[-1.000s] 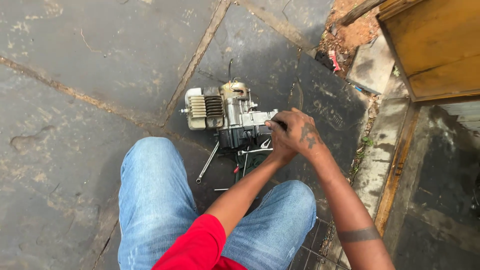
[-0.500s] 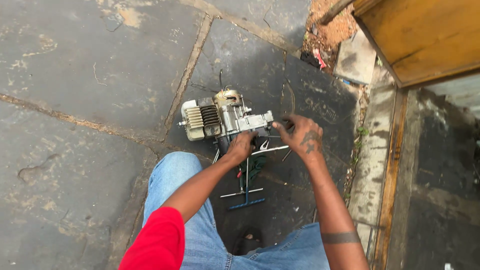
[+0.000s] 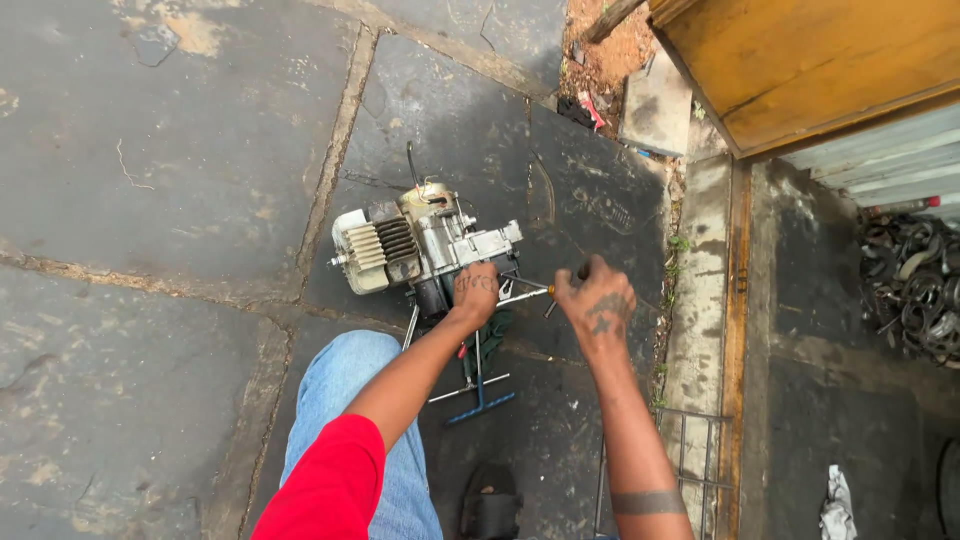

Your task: Repairing a small internal combustion engine using a screwdriver and other tools.

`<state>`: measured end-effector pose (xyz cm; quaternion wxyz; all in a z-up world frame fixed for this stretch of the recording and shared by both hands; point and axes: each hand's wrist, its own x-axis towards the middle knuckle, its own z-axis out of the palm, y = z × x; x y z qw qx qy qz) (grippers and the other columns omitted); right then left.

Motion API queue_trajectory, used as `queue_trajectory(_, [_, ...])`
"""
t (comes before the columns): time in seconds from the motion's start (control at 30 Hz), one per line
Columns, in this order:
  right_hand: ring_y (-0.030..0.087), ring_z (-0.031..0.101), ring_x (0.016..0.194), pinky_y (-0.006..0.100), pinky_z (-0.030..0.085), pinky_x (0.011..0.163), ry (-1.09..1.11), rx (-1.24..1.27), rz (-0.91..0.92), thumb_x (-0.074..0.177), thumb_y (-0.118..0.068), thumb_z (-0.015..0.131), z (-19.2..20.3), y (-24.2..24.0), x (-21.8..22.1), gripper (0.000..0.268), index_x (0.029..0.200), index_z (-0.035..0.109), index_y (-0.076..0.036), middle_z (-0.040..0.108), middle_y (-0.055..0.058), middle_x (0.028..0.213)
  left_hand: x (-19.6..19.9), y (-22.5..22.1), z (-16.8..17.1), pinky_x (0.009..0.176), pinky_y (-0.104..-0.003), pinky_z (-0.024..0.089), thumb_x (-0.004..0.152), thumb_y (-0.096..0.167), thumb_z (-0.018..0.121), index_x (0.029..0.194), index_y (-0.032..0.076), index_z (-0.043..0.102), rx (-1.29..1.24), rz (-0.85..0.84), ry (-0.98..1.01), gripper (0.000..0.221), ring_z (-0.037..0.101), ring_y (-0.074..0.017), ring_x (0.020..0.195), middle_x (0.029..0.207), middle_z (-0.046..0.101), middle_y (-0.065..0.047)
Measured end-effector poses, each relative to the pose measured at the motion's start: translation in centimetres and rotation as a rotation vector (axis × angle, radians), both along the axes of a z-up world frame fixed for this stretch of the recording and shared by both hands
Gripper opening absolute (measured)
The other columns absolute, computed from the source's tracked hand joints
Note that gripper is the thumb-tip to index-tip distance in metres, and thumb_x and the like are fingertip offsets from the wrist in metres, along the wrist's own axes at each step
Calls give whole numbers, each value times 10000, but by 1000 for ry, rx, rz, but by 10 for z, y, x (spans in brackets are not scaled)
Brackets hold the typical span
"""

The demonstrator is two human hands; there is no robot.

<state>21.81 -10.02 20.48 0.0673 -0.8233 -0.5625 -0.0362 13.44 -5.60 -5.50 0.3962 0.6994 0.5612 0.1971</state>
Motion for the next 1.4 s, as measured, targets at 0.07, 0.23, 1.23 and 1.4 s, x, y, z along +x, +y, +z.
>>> queue_trajectory(0.07, [407,696,664,520,578,690,52,107,23,823,-301,709,-16,-8,13,297,772,684,-9,691,201,695,-12,10,0,913,-532,528,915,182,638,1038,45,716,-15,-31,-63,200,656,-453,1042,1082,696,-269])
queue_trajectory(0.23, [315,641,609,488,536,630,204,288,49,728,-195,746,-39,-23,49,245,789,623,7,645,172,731,-32,11,5,1064,-491,453,868,262,741,1416,62,502,-69,-302,-102,631,562,-418,1261,1313,621,-252])
queue_trajectory(1.23, [195,765,962,338,641,839,731,356,677,866,-118,808,0,11,36,362,1219,742,-67,771,117,1087,-35,-33,52,1151,-562,340,792,490,839,1655,192,-2,-150,-457,448,1242,303,-377,1493,1738,78,-75])
queue_trajectory(1.4, [207,751,1107,351,626,959,871,321,676,950,-76,729,-4,8,40,294,1227,639,-34,762,110,1185,-36,-35,61,1164,-542,328,791,521,830,1663,209,-3,-174,-472,474,1246,283,-371,1503,1746,30,-67])
